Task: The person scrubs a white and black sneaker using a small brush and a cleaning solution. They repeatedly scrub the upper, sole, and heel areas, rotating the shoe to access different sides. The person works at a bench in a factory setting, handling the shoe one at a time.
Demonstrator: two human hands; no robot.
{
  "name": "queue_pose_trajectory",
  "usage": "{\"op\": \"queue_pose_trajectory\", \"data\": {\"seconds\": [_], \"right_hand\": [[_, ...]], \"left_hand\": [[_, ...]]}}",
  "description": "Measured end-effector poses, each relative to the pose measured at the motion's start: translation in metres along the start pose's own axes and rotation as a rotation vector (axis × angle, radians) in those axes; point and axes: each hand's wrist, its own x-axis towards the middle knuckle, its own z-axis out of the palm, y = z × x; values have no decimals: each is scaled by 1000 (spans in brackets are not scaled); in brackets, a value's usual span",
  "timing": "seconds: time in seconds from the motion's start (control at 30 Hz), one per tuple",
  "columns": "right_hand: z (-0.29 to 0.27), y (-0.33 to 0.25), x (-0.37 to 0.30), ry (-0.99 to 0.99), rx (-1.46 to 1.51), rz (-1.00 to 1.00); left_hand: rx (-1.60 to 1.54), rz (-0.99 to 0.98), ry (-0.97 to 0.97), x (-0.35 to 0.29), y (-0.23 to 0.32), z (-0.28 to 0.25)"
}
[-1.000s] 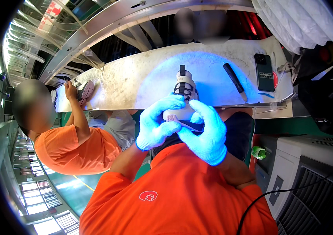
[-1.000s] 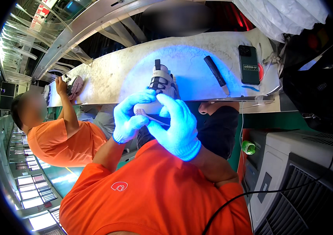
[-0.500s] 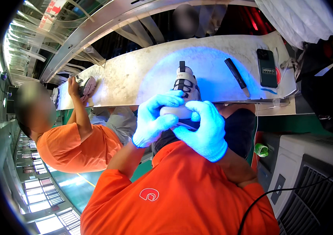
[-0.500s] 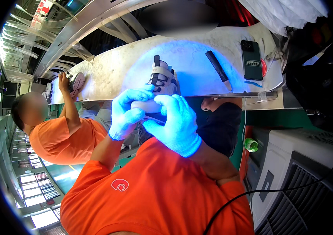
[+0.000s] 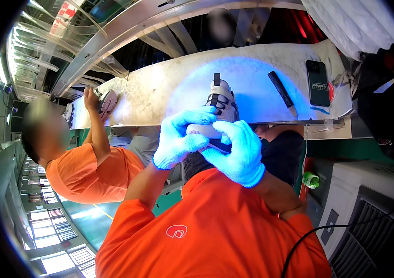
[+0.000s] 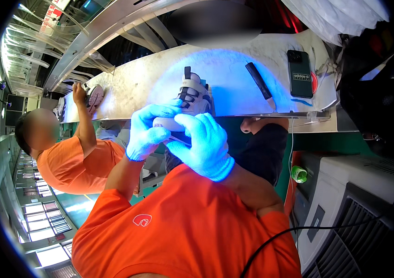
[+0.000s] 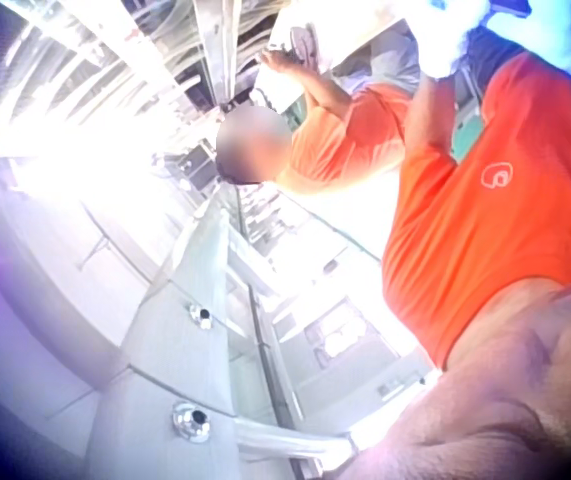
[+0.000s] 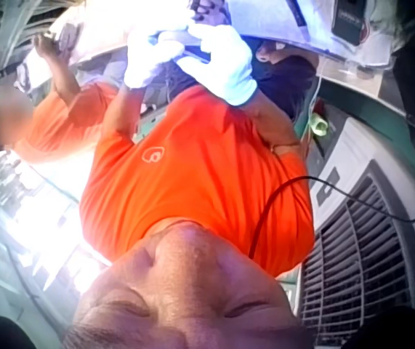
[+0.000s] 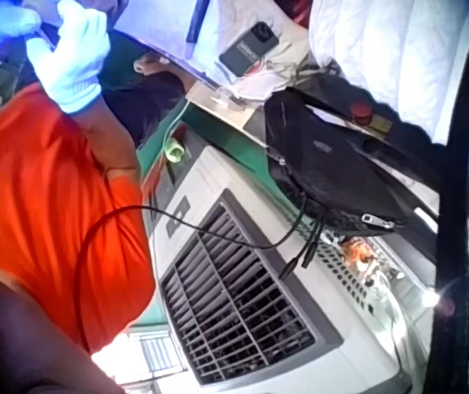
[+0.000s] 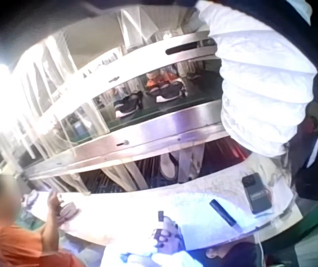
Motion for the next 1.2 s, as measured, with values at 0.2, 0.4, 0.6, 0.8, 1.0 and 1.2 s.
{"op": "queue_pose_trajectory", "data": {"seconds": [0.2,0.4,0.6,0.8,1.0,1.2], "right_hand": [[5,9,6,17,53,56],[10,17,13,-1,93,80],[19,20,17,26,105,104],[24,20,22,-6,76,125],[24,26,20,-98,97,164],[22,26,-6,122,97,244]], "left_hand": [[-23,-56,-6,5,3,-7],[-28,-81,-21,10,5,-15],[-23,-124,35,14,11,-15],[-81,-217,-37,15,20,-21],[157,-221,-15,22,36,2],[173,-167,-21,24,25,-17]]}}
